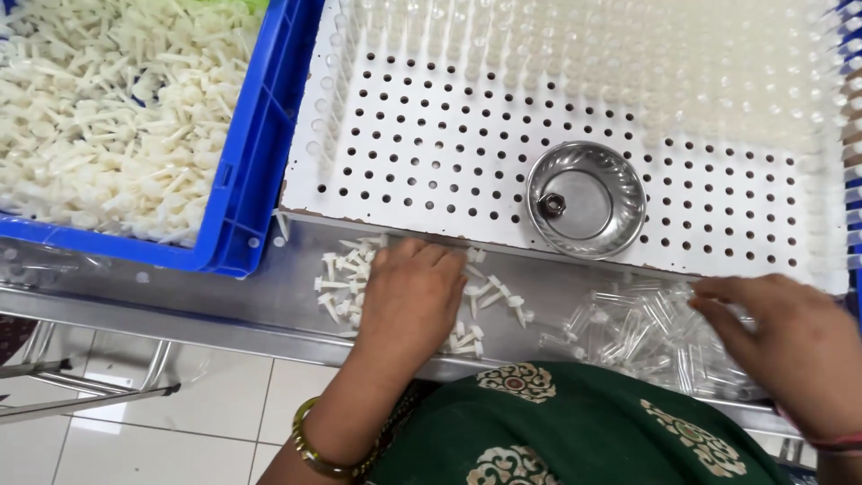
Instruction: Assembling small white plastic components into clear plastic tubes and organizing them into a grid tray.
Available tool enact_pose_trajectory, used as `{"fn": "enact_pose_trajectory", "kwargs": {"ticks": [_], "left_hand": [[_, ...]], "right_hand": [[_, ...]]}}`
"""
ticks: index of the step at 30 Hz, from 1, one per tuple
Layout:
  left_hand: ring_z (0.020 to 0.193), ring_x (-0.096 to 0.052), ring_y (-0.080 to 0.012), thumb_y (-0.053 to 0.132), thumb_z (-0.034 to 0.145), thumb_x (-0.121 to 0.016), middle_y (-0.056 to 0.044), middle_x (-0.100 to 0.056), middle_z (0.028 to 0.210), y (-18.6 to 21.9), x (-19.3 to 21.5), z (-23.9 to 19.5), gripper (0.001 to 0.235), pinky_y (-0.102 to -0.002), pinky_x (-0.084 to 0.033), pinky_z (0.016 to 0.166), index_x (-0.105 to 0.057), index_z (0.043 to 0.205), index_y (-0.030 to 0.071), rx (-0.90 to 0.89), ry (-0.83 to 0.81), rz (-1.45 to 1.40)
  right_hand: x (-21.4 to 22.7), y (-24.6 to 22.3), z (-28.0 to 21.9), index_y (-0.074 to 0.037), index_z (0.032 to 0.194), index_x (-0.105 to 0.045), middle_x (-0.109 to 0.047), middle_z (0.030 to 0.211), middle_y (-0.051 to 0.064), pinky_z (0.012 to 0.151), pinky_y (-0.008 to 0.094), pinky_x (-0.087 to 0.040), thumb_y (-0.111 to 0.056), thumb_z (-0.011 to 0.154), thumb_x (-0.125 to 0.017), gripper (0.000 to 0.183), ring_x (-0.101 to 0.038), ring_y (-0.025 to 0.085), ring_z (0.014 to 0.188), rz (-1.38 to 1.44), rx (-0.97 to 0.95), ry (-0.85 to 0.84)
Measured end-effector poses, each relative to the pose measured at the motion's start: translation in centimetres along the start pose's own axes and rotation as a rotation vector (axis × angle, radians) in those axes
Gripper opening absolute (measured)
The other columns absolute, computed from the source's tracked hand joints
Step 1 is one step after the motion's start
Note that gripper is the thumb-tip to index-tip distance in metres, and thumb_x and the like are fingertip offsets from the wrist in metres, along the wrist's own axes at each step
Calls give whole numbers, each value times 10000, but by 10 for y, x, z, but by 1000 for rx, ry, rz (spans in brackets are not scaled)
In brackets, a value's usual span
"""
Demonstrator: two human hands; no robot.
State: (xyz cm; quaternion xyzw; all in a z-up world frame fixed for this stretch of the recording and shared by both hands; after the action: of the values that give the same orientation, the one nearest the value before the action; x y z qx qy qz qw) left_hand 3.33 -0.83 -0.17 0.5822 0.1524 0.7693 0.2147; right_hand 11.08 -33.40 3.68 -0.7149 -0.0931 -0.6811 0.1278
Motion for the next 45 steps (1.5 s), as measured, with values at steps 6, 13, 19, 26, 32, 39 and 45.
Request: {"fn": "enact_pose_trajectory", "kwargs": {"ticks": [6,13,19,26,32,39,45], "left_hand": [[907,-636,-277,135,787,-653,-71,-694,862,27,-24,10,125,-449,-458,803,-734,881,129,-60,-19,252],[882,-637,-264,128,789,-649,-61,-673,863,17,-27,2,92,-441,-461,808,-701,864,137,26,-50,293],[889,-640,-263,110,786,-643,-65,-666,880,7,-29,0,99,-446,-464,789,-697,868,115,100,-84,291],[876,-643,-277,110,769,-641,-80,-669,888,4,-27,2,119,-442,-498,729,-693,876,105,128,-54,264],[824,-657,-287,253,936,-666,-92,-671,889,9,11,5,216,-417,-528,665,-705,1013,55,-12,175,-30],[727,-753,-204,221,890,-771,-89,-779,843,-31,15,5,206,-308,-586,658,-711,986,49,414,41,-725],[771,-786,-153,150,880,-763,-67,-800,877,-25,13,14,167,-275,-610,709,-738,1007,44,367,12,-858]], "right_hand": [[-2,-13,-14,-132,977,-773,-732,845,83,814,424,-541,-299,825,-748,227,-698,272,882,-23,160,135],[7,19,-9,-17,1088,-742,-703,1084,91,795,271,-540,1,900,-752,188,-679,172,949,695,-91,146],[50,-48,27,-14,1092,-756,-685,1125,113,819,273,-586,23,888,-723,210,-697,166,989,520,150,159],[47,-75,56,-74,1120,-741,-764,961,58,735,292,-588,-64,898,-766,224,-754,154,889,531,148,114],[47,-112,65,-116,1090,-779,-751,1039,53,854,368,-550,-81,877,-795,216,-671,255,969,174,518,317],[48,-128,72,-119,1106,-784,-757,1060,37,861,354,-528,-62,881,-808,233,-655,219,944,132,561,350],[42,-143,82,-125,1083,-783,-771,1069,29,850,361,-516,-81,866,-821,224,-656,216,932,180,587,314]]}}
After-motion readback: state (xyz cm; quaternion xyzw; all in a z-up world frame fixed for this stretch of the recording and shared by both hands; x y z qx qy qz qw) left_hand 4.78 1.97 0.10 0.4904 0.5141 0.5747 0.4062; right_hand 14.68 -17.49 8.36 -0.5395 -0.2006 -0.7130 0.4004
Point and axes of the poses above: each hand's wrist, its own z-axis towards the middle knuckle, its own x-axis out of the back of the hand, y = z × x, the point moved 6 cm from there along z, towards the middle knuckle
